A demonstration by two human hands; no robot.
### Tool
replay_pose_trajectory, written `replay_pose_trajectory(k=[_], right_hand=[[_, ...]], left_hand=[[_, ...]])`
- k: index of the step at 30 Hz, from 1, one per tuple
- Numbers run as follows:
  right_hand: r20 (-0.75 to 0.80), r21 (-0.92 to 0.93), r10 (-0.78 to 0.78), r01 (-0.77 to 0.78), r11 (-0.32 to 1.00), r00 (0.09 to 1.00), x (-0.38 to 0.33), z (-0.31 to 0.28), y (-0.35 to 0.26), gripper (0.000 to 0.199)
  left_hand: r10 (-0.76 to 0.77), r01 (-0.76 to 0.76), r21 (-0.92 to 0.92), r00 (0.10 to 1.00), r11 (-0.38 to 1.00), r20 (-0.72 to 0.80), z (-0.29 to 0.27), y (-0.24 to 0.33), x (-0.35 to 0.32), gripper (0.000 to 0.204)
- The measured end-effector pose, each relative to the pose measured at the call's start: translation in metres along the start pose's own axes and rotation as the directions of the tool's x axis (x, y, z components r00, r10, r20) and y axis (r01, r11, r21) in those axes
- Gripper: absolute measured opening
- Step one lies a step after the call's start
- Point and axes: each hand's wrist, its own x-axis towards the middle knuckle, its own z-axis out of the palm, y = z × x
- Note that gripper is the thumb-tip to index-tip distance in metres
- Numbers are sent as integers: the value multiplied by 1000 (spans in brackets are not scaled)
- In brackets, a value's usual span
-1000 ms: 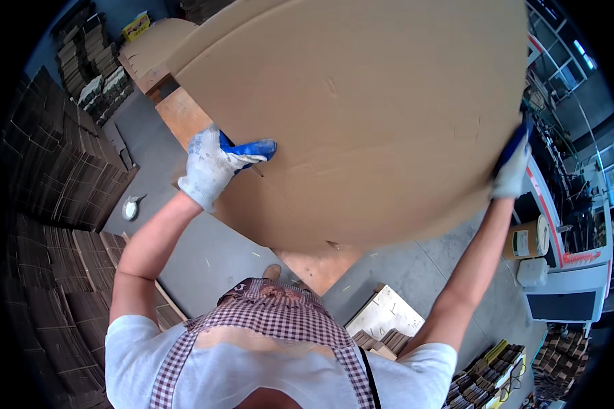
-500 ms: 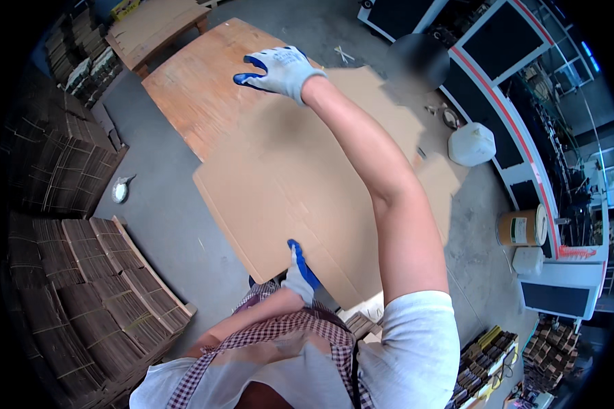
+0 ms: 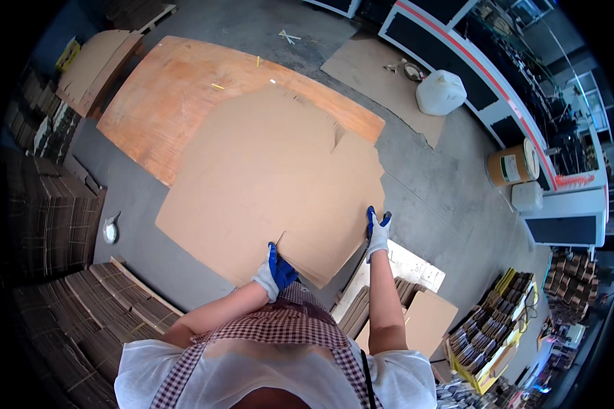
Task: The person stacks flat cardboard sheets on a wooden workbench and then uses a putty knife to spread a white adhesive from a plastic bag onto the surface of the cardboard. The person works in a warehouse environment with stacks of materials visible in the background.
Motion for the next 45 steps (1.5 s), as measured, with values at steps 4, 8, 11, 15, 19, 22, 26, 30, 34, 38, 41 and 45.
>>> replay_pose_trajectory(k=[4, 8, 11, 15, 19, 22, 26, 30, 34, 38, 41, 45], right_hand=[[178, 349, 359, -400, 847, 916, -74, 18, -7, 93], [383, 444, 320, -477, 759, 866, -82, 1, 2, 88], [370, 428, 203, -360, 829, 907, -63, 8, 13, 80], [334, 319, 144, -255, 913, 932, -72, 14, -7, 73], [344, 359, 182, -308, 881, 921, -92, 19, -20, 74], [222, 313, 324, -382, 870, 920, -88, 27, -25, 70], [111, 460, 263, -284, 841, 958, -117, 51, -52, 36], [-57, 471, 172, -126, 873, 983, -147, 35, -72, 31], [-53, 543, -68, 86, 835, 996, -187, -7, -117, 31], [-66, 497, -320, 309, 811, 945, -225, -32, -201, 32], [-150, 467, -492, 500, 729, 858, -240, -46, -246, 41], [-219, 506, -673, 672, 541, 707, -222, -51, -257, 50]], left_hand=[[23, -84, 300, 979, 950, 202, -28, 61, -83, 54], [526, -630, 576, 768, 520, 366, -44, 228, -70, 42], [961, -250, 943, 111, -221, 254, -74, 398, 2, 57], [841, 100, 992, 528, 75, -117, -37, 469, 43, 78], [871, 184, 960, 481, -213, 101, 3, 431, 40, 90], [816, 116, 962, 560, -246, 141, 13, 437, 51, 81], [864, 2, 997, 498, -83, 71, -35, 496, 62, 84], [735, -96, 993, 678, 70, 14, -41, 498, 72, 86], [385, -327, 895, 901, 303, 199, -21, 480, 20, 81], [476, -624, 646, 772, 440, 421, -1, 476, -59, 77], [604, -833, 485, 537, 266, 590, 26, 492, -134, 74], [634, -882, 472, 353, -21, 688, 25, 555, -185, 69]])
